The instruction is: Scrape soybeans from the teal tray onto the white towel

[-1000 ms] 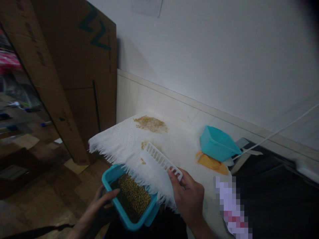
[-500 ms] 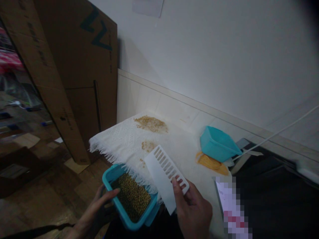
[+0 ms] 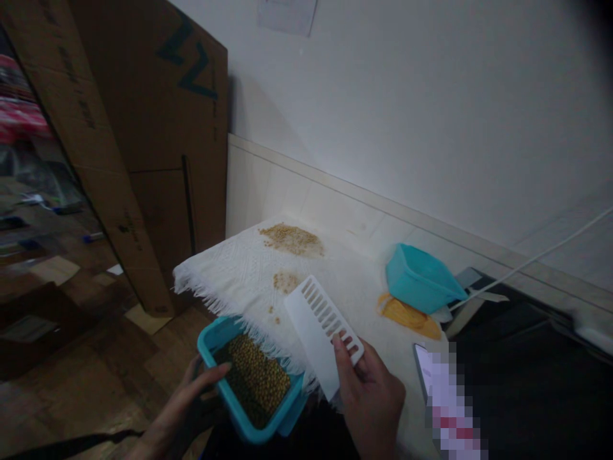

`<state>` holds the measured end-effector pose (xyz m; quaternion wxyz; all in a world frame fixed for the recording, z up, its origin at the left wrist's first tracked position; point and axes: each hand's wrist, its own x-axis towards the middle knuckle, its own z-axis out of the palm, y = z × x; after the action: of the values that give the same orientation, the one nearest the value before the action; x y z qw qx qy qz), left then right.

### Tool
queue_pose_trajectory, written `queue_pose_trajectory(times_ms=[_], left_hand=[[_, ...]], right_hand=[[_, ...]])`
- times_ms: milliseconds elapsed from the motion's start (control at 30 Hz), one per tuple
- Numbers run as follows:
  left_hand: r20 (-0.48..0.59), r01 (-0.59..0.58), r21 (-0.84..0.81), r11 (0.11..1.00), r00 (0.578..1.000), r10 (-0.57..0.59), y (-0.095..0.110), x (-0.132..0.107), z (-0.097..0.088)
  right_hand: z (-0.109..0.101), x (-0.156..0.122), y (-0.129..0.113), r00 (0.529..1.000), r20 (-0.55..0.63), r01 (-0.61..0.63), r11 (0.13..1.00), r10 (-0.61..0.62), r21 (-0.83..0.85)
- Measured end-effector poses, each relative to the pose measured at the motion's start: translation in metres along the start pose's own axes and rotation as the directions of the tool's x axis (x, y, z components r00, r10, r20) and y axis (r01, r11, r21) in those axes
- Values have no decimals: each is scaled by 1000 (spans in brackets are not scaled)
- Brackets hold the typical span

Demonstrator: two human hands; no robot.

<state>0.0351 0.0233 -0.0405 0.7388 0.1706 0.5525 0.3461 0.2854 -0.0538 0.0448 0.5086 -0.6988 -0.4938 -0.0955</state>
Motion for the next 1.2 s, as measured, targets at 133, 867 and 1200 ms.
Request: queue_pose_trajectory(times_ms=[133, 867, 1200], left_hand=[[19, 2, 20, 1000, 1000, -3, 1, -4, 2], [5, -41, 41, 998, 999, 41, 8, -5, 0], [11, -27, 18, 999, 1000, 26, -3, -7, 5]], right_hand=[[5, 7, 2, 999, 35, 32, 999, -31, -8], [9, -25, -8, 907, 144, 390, 919, -395, 64], [-14, 18, 34, 996, -74, 37, 983, -51, -181]])
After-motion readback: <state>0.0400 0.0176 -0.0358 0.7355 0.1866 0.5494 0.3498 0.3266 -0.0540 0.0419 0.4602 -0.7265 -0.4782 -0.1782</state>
